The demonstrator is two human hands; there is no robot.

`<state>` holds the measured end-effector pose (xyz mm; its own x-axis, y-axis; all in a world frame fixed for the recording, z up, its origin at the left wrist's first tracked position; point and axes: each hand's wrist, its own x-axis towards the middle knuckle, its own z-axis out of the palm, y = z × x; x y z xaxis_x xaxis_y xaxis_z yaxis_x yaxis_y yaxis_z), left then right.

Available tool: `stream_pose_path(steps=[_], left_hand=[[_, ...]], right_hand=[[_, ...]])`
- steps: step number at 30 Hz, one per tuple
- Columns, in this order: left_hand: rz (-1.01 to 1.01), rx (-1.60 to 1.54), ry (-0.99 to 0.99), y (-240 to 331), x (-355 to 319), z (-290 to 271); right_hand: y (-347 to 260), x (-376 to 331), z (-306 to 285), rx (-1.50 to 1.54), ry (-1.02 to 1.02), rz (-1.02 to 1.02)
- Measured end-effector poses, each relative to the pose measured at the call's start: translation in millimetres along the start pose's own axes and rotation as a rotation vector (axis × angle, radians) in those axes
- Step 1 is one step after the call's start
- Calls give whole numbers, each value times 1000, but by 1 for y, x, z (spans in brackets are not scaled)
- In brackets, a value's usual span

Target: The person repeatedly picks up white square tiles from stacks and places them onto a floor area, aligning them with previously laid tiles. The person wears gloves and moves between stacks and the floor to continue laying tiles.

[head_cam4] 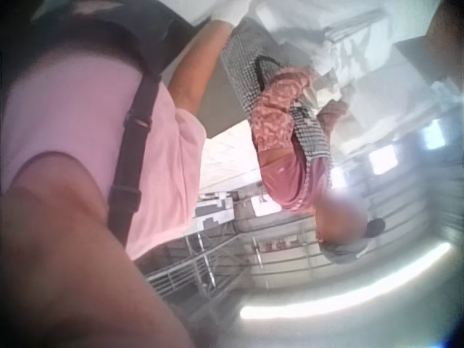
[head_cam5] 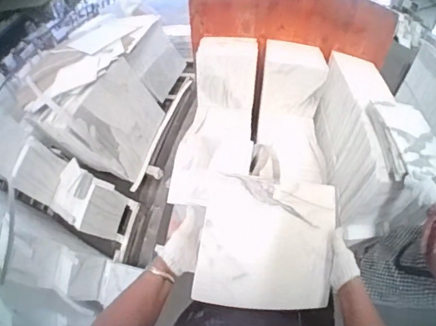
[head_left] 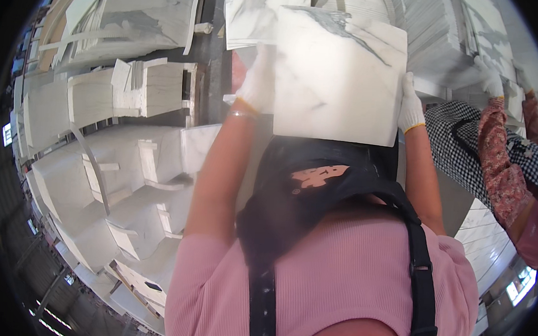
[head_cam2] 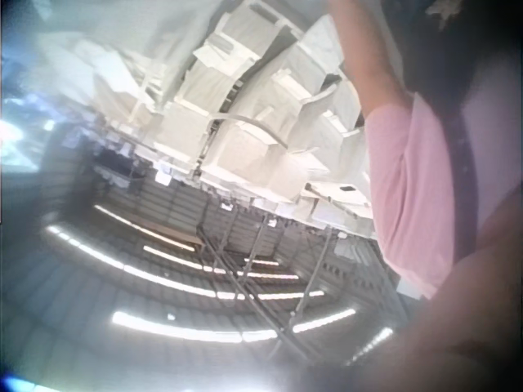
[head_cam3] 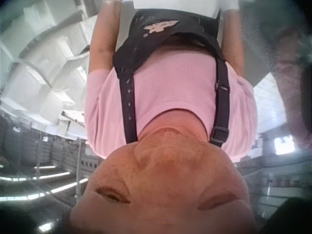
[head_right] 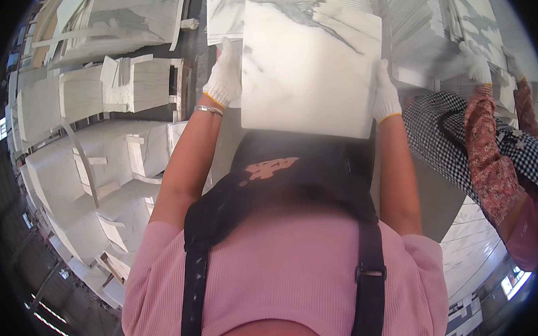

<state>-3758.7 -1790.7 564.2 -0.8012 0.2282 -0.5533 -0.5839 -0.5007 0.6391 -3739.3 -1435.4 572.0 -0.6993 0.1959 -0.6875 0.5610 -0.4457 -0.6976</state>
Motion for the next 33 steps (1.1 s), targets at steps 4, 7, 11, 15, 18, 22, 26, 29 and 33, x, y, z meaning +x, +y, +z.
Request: stream_pose_path(steps=[4,7,11,15,18,22,26,29,33], left_hand=[[-104,-5,-85,-6,21,-36],[-111,-181,-63,-6,15,-68],[-95,-46,-37,-1,17,-63],[40,-32,-37,19,2,-33],[68,-39,45,34,-16,-16],[103,-19,49,57,-38,-13],[296,369,-36,105,-51,-24],[192,122,-167,151,-60,-26],[182,935,66,224,-48,-10]], right_hand=[[-2,0,4,37,-112,47],[-1,1,8,21,-167,29],[2,6,9,11,-139,-5],[4,17,10,-18,-80,10],[2,17,20,-131,-38,42],[-8,-6,47,-74,-113,15],[-17,-41,76,49,-241,-20],[-18,-56,93,-3,-260,-5],[-15,-61,106,-151,-275,-6]])
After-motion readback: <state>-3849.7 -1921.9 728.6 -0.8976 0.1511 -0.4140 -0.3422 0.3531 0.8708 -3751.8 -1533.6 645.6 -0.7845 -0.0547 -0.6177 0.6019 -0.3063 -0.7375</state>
